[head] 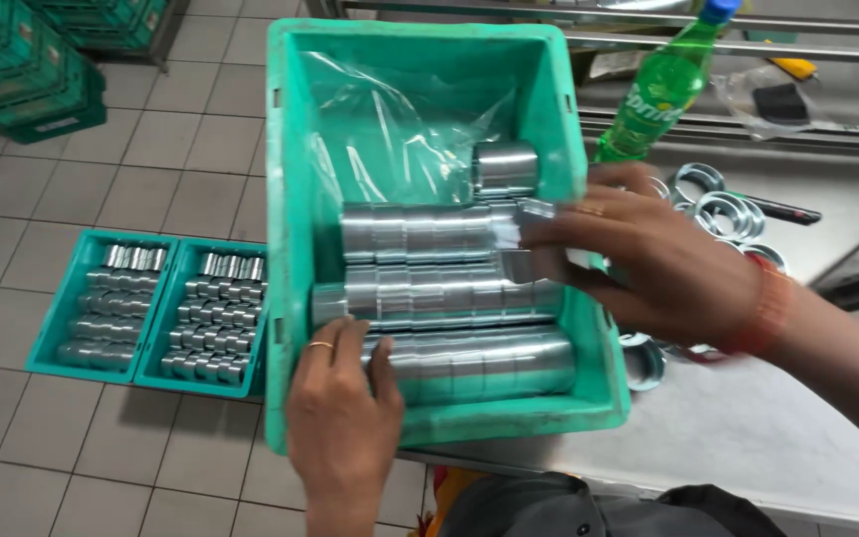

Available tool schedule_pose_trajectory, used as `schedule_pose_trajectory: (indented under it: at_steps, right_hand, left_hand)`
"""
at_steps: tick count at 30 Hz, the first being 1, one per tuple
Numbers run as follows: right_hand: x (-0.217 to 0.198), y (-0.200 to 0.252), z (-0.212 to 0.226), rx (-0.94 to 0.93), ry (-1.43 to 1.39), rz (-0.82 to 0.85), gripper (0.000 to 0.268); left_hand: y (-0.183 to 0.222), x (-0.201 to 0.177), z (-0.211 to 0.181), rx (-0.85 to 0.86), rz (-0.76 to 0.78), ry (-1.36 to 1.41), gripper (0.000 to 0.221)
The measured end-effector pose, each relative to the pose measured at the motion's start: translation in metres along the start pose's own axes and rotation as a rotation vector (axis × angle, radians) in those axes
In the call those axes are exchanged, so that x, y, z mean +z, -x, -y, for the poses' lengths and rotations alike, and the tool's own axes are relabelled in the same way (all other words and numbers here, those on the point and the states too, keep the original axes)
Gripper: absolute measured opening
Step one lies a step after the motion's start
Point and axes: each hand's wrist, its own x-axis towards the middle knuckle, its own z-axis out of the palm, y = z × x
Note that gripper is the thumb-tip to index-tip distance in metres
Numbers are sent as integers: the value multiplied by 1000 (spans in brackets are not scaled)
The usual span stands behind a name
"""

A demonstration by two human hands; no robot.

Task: Inspecting small metal cylindrical sleeves using a dial indicator gauge and organizing them into bins.

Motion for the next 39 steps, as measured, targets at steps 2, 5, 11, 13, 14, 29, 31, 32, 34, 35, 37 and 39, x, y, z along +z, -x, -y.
schedule_pose_trajectory:
  at_steps: [2,5,11,13,14,29,31,32,34,35,37,39]
  right_hand:
    - [19,-57,7,-201,10,-2,36]
    - [59,-123,15,-512,106,-123,35]
    - [105,-186,24,-613,190,65,32]
    - [116,-188,20,-617,149,24,25]
    - [123,-188,20,-610,151,28,25]
    - [10,83,-114,218,13,-262,26]
    - [32,155,-161,836,158,77,27]
    - [58,182,-169,837,162,77,27]
    - [112,238,-183,586,-128,-86,48]
    - [114,231,-161,591,-129,-86,48]
    - [122,217,-113,446,-105,-92,80]
    - [141,225,-113,469,11,-93,76]
  left_hand:
    - [0,0,1,9,-15,12,26]
    - [2,1,4,25,1,31,29]
    - [-1,2,6,65,28,17,28]
    - [-1,4,4,52,62,-13,29]
    - [-2,2,3,54,67,-8,29]
    - [8,17,19,130,-75,-40,28]
    - [10,20,23,120,-65,-94,28]
    - [7,17,16,120,-66,-90,28]
    - [2,10,3,135,-97,-159,28]
    - [2,12,1,138,-93,-158,28]
    - [2,13,0,102,-108,-195,27]
    - [8,21,16,124,-111,-194,25]
